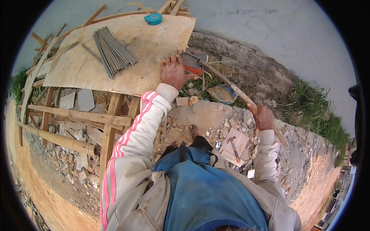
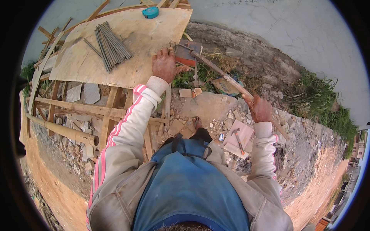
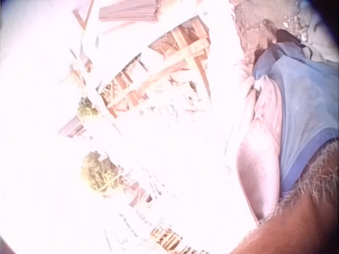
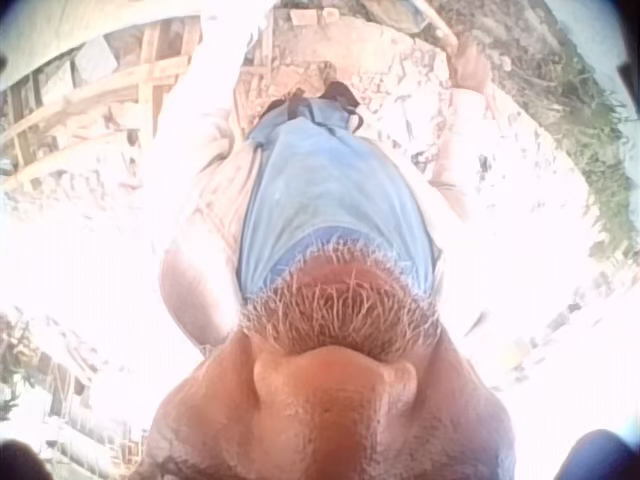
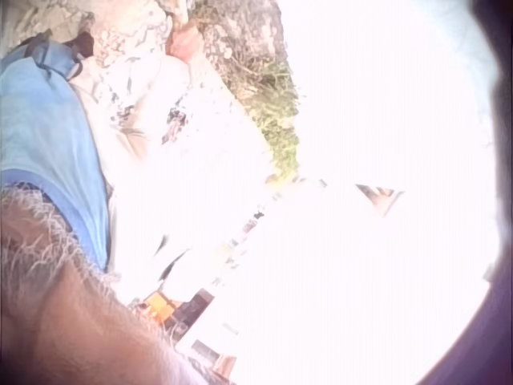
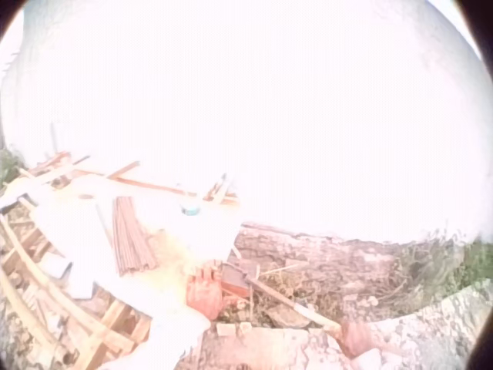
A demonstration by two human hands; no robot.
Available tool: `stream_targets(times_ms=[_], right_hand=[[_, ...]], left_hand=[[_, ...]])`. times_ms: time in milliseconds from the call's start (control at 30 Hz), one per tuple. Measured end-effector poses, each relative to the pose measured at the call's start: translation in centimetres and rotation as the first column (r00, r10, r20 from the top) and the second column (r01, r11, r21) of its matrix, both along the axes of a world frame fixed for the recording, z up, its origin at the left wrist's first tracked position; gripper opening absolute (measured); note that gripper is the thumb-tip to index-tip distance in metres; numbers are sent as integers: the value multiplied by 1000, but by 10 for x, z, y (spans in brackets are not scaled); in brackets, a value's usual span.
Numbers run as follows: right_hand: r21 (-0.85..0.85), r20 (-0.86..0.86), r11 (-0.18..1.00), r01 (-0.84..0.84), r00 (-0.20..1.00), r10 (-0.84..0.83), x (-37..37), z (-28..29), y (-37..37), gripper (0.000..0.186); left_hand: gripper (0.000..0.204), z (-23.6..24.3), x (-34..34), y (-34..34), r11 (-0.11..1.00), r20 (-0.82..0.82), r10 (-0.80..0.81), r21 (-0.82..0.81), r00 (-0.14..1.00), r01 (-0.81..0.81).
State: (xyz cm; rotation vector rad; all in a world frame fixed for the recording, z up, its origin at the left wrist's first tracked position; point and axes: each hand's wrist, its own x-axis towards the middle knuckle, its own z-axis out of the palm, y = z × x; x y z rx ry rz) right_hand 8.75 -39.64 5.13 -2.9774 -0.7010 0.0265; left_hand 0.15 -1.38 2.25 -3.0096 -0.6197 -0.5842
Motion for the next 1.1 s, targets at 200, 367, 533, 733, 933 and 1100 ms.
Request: stream_targets(times_ms=[200,367,533,733,933,1100], right_hand=[[69,3,996,57,998,-57,-26,2,6,71],[97,-170,993,-72,981,88,6,13,-4,72],[54,-49,995,-80,995,82,3,8,-3,69],[51,-13,996,-74,997,75,11,0,-5,68],[34,15,999,-30,999,29,0,-1,-2,67],[-27,13,999,33,999,-33,-12,9,4,69]], left_hand=[[101,0,0,2,998,31,-29,-49,999,30],[103,6,-3,1,997,-12,-6,-80,1000,5],[108,8,-6,0,998,-26,2,-69,1000,-4],[106,8,-6,0,996,-20,2,-86,1000,-4],[101,10,-7,3,994,-35,-33,-108,999,29],[97,9,-6,3,995,-33,-29,-92,999,26]])
